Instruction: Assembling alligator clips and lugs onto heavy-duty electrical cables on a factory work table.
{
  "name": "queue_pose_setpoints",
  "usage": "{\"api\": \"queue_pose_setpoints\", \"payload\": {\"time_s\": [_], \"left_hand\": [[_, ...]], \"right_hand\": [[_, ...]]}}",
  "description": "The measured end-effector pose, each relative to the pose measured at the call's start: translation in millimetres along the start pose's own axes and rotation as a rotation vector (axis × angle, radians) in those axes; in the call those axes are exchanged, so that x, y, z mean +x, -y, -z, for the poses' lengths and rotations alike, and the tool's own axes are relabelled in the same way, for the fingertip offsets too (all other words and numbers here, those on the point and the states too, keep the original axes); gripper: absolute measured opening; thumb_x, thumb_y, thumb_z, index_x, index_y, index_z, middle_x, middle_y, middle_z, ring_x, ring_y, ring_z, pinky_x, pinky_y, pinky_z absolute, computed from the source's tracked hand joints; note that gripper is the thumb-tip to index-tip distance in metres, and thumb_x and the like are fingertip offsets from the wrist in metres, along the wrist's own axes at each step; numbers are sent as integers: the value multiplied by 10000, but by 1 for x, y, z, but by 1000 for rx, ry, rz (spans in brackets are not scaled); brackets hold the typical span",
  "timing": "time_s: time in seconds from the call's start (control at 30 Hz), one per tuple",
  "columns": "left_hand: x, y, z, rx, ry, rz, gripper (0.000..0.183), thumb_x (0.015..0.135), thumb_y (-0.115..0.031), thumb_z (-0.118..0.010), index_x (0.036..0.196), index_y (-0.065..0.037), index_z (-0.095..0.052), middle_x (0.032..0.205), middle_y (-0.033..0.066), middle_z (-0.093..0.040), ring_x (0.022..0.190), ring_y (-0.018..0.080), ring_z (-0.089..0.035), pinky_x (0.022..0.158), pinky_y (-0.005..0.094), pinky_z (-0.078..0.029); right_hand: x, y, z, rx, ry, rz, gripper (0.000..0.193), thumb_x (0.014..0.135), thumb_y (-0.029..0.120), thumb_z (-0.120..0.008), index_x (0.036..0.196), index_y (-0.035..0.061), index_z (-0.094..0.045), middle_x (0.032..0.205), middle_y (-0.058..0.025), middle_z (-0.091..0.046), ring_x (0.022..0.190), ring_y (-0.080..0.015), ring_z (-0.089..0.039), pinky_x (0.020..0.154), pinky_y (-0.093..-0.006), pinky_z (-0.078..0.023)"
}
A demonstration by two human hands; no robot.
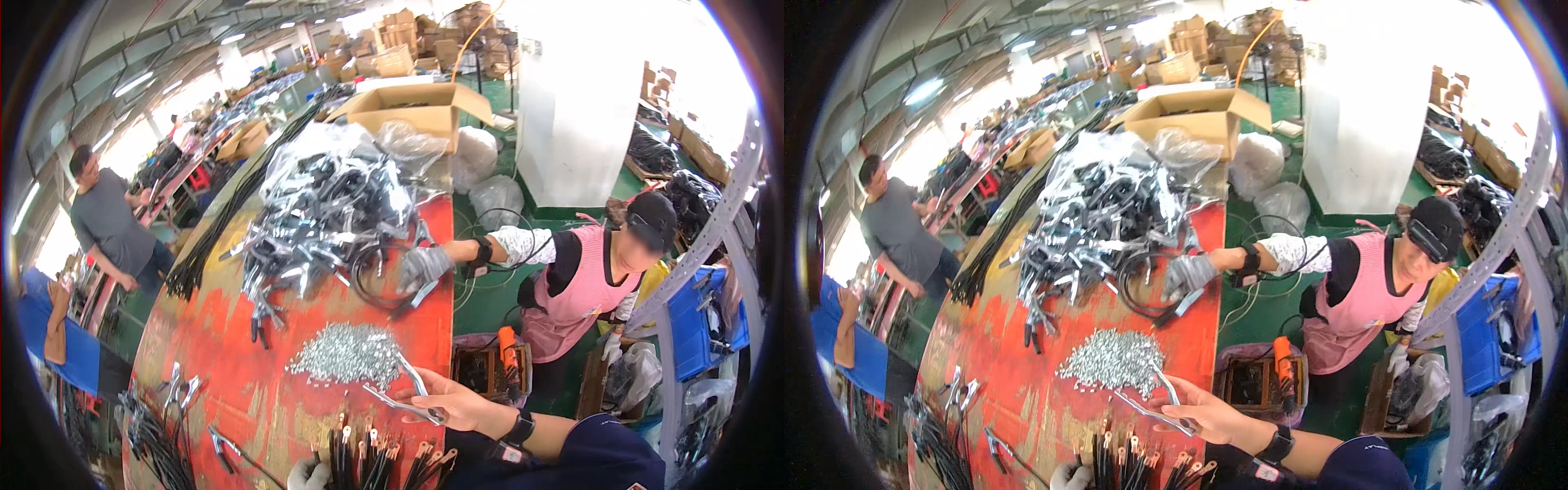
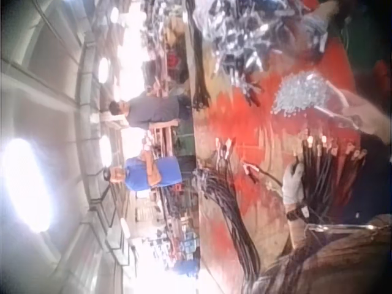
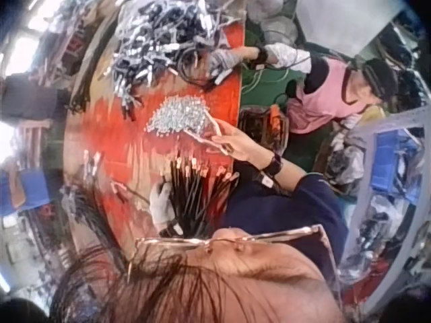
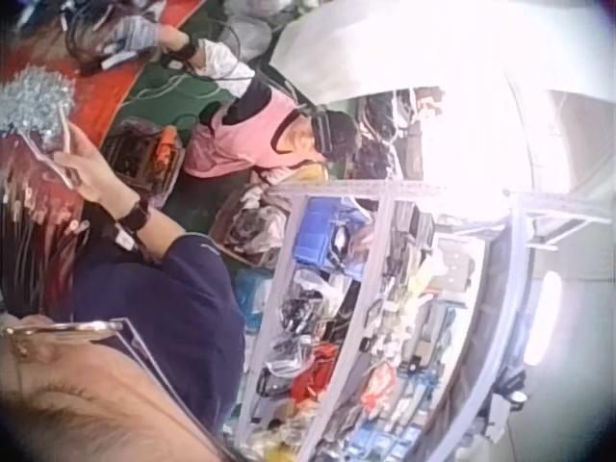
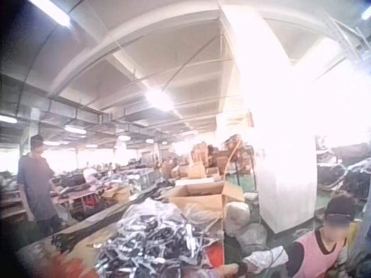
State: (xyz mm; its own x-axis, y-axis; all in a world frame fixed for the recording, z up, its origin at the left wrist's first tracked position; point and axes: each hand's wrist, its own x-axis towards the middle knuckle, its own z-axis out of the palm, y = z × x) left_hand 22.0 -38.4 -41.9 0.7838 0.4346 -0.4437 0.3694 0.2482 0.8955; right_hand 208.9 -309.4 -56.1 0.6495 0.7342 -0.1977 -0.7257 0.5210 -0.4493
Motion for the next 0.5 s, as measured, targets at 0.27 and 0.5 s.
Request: {"api": "queue_pose_setpoints", "payload": {"time_s": [0.27, 0.5], "left_hand": [[4, -8, -5, 171, -22, -91, 243, 915, -147, -614, 1110, -1, -612, 896, 8, -601, 786, 92, -516, 697, 231, -430], [0, -1, 2, 141, -23, -61, 275, 913, -189, -625, 1107, 5, -607, 895, 15, -602, 783, 111, -527, 698, 250, -439]], "right_hand": [[12, -5, 14, -772, 184, 77, 637, 909, 82, -646, 1461, 87, -328, 1235, -104, -560, 1134, -178, -563, 969, -324, -465], [12, 5, -3, -1073, 125, 52, 658, 865, 149, -716, 1432, 88, -387, 1135, -35, -621, 1013, -88, -543, 877, -257, -439]]}}
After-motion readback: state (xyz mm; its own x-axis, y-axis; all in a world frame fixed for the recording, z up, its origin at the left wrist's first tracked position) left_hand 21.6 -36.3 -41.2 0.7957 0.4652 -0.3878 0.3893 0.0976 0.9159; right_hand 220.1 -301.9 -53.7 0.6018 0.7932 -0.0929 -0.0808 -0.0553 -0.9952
